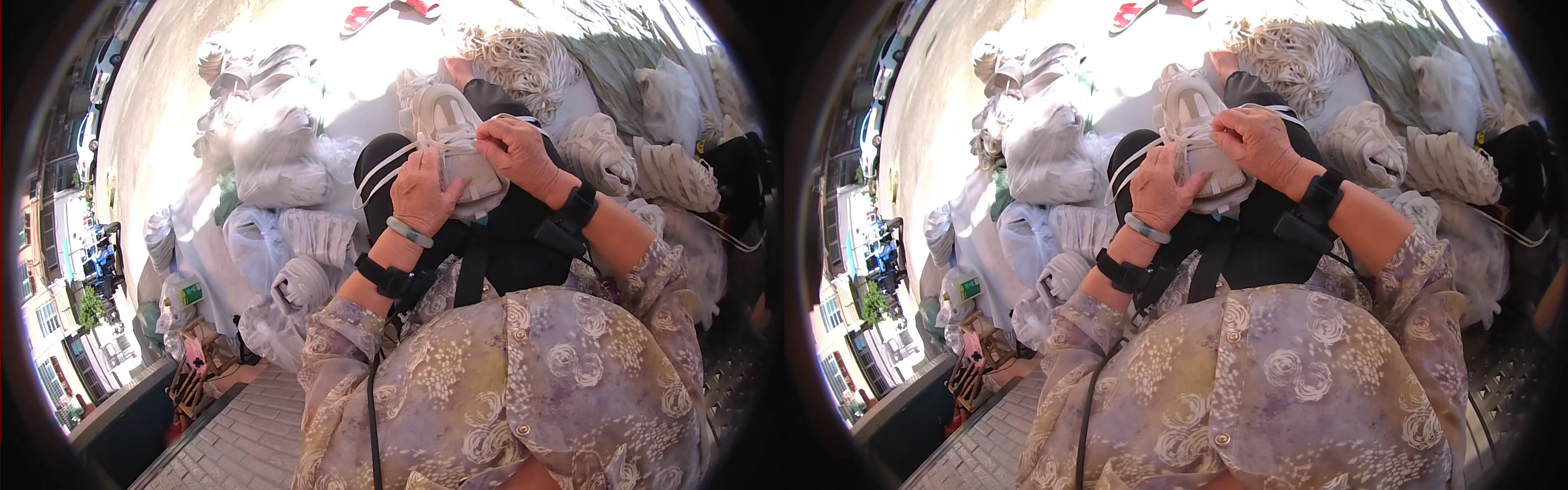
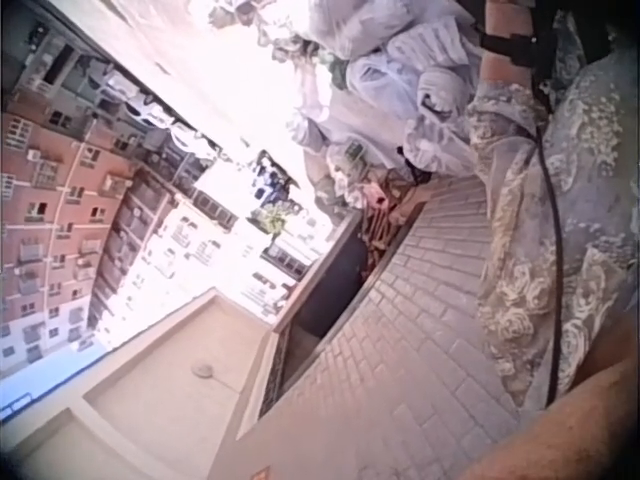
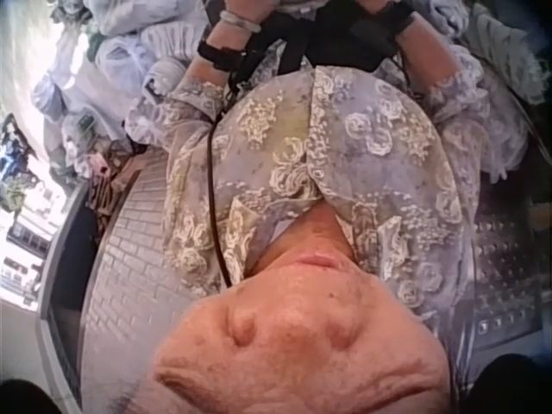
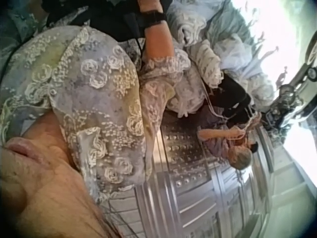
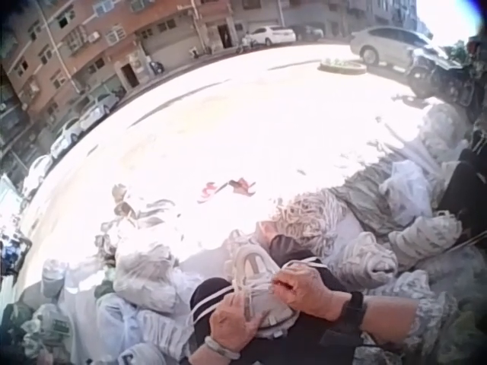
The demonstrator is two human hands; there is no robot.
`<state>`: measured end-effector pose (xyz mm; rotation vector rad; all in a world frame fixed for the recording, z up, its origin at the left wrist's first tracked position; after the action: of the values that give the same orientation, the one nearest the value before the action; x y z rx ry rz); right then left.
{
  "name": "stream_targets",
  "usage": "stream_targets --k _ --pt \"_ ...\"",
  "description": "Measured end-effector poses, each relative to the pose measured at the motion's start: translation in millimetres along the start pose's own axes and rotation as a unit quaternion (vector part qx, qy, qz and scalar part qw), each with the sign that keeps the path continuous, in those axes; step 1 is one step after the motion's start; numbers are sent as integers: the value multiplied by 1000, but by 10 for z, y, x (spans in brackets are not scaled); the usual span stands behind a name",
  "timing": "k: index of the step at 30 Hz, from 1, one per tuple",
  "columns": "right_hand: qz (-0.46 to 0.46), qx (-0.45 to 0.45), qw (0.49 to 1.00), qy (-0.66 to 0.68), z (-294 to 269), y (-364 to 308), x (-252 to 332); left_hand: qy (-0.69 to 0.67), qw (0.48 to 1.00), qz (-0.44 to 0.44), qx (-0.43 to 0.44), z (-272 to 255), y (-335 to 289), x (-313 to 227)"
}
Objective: Lacing white sports shoes by hand while sitting near a pile of shoe components.
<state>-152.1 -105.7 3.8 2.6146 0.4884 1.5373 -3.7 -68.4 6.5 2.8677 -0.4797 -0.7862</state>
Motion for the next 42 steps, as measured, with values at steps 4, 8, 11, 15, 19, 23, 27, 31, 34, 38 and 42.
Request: stream_targets --k 4,8,11,15,19,23,27,31,34,38,42 --pt "-86 87 983 -135 371 48 258 -38 994 -87 59 169 -31 188" --pt "-42 140 975 -164 596 98 231 -87 993 -84 11 159 -45 348" --pt "-37 147 969 -194 666 88 219 -127 988 -81 18 178 -2 383" --pt "-53 147 957 -245 734 91 232 -153 983 -90 40 241 13 469" --pt "-85 174 937 -290 824 106 236 -153 985 -77 39 236 15 462" --pt "-235 129 915 -302 780 67 467 -149 983 -98 49 248 11 410" --pt "-270 94 913 -292 383 -3 598 -123 987 -95 38 208 -44 397" --pt "-268 64 928 -249 -260 -226 622 2 998 -47 48 124 4 149" --pt "-253 47 935 -244 -491 -368 631 13 997 80 -18 -67 189 -302" --pt "-254 30 936 -242 -556 -415 699 -176 974 75 118 189 423 -609" --pt "-241 25 945 -220 -558 -432 640 -247 944 30 218 400 437 -600"
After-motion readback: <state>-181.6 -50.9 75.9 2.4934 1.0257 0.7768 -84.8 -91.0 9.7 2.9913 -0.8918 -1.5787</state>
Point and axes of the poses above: each hand's wrist, its own y-axis towards the middle knuckle, its own z-axis out of the palm, x = y × z, the point moved 9 cm from there along y, towards the middle knuckle, and after that the axes turned 2 degrees about x, right-handed, at the moved point
